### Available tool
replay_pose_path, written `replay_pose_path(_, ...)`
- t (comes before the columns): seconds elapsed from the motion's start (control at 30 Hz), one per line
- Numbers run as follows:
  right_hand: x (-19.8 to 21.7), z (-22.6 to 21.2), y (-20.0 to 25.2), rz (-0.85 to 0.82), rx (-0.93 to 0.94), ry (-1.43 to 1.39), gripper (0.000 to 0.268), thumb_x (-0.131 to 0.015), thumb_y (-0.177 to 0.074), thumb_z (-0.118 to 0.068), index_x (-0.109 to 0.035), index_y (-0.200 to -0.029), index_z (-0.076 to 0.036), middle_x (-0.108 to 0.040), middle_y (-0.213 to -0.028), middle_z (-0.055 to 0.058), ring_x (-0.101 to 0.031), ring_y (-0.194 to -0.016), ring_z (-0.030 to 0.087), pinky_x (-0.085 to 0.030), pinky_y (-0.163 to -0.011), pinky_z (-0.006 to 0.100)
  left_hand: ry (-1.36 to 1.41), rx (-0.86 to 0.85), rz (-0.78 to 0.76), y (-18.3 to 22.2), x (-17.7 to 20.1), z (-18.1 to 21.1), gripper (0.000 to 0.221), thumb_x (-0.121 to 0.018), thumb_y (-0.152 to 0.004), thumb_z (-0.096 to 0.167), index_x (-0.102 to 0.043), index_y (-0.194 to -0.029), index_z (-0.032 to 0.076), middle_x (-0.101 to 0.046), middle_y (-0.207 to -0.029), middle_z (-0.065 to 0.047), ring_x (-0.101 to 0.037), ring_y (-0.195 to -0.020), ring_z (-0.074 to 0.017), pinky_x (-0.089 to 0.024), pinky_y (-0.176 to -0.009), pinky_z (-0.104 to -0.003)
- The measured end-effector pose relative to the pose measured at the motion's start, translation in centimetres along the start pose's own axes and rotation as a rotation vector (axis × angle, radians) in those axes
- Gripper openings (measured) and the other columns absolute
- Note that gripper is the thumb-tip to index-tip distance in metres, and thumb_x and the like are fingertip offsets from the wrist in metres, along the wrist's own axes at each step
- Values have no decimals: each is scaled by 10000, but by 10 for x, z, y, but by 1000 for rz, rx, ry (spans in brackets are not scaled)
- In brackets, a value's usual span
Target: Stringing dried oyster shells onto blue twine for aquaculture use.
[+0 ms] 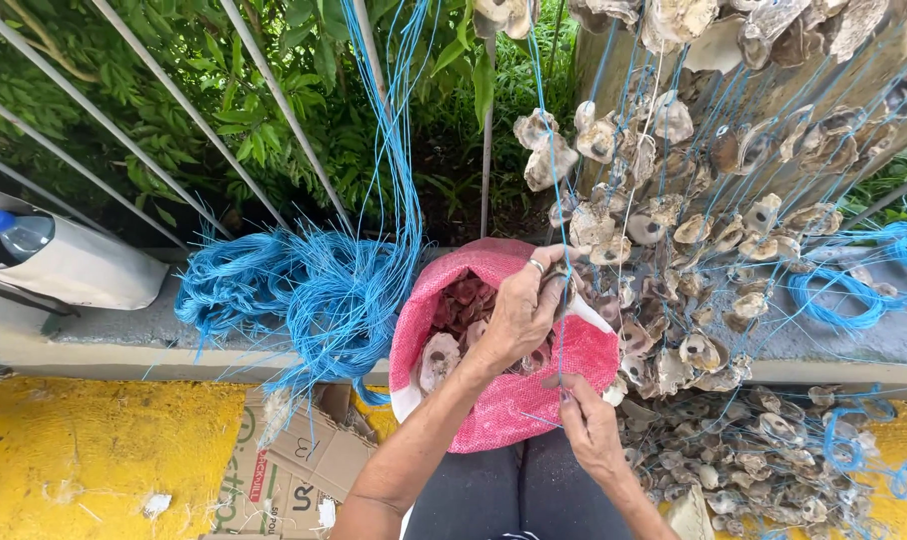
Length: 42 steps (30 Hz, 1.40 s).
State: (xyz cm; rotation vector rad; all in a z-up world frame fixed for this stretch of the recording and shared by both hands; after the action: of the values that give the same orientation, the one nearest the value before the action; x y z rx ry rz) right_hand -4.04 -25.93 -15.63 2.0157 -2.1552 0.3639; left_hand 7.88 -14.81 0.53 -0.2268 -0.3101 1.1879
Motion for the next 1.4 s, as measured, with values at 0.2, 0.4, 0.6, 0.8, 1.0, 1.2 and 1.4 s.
replay_pose_path(0.2, 2, -20, -1, 29, 54, 84, 348, -471, -938, -39, -674, -1217, -83, -439, -600, -46, -402, -529, 55, -367, -487, 265, 97, -193, 4, 12, 5, 19, 357, -580, -1041, 12, -517, -1392, 12, -672, -1002, -22, -608, -876, -61, -522, -783, -226)
replay_pose_path(0.4, -14, -15, 8, 41, 48, 110, 279, -485, -928, -21, -682, -1115, -84, -480, -574, 18, -440, -492, 71, -388, -471, 282, 159, 54, 141, 5, 5, -14, 226, -644, -1009, 97, -624, -1217, 10, -662, -786, 19, -569, -655, -34, -463, -558, -195)
replay_pose_path(0.6, -15, -10, 13, 85, 133, 80, 154, -512, -936, 1, -648, -959, -68, -477, -594, 20, -435, -483, 74, -362, -446, 290, 272, 64, 190, -3, 17, -28, 190, -633, -1023, 81, -640, -1196, 2, -715, -855, 7, -608, -744, -4, -493, -631, -174)
replay_pose_path(0.8, -11, 5, 22, 59, 119, 119, 149, -538, -936, 4, -658, -985, -71, -447, -564, 26, -428, -467, 73, -360, -439, 292, 180, 54, 29, 3, 18, -18, 236, -697, -1005, 116, -652, -1219, 29, -637, -848, 17, -543, -722, -6, -450, -610, -169)
replay_pose_path(1.0, -4, 6, 21, 88, 91, 115, 180, -521, -949, 2, -665, -1024, -75, -458, -548, 20, -425, -455, 63, -350, -426, 296, -285, -236, 272, -18, 92, 34, 142, -797, -929, 132, -697, -1002, 62, -706, -871, -22, -600, -679, -59, -494, -551, -203)
replay_pose_path(1.2, -20, 11, 14, 56, 76, 112, 174, -532, -960, -16, -673, -1044, -76, -455, -552, 25, -420, -468, 62, -359, -432, 287, 208, -126, 207, -99, 122, 58, 277, -549, -1025, 101, -595, -1270, -20, -692, -971, 15, -619, -593, -61, -472, -509, -201)
replay_pose_path(1.4, -25, -4, 13, 24, 84, 102, 160, -537, -957, -13, -666, -1035, -65, -482, -570, 36, -426, -474, 75, -367, -443, 289, 414, 20, -47, -159, 105, 52, 256, -564, -1030, 106, -626, -1248, -13, -681, -828, 7, -502, -522, -39, -347, -425, -191)
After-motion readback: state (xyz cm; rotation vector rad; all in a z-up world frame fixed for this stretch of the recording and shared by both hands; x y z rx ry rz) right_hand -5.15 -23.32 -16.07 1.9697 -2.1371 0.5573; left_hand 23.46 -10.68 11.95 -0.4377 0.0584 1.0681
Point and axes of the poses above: each hand's wrist, its own y-axis away from the middle knuckle, its own x-axis out of the back of the hand, z = x × y, the point moved 10 cm from there along -y, towards the middle knuckle
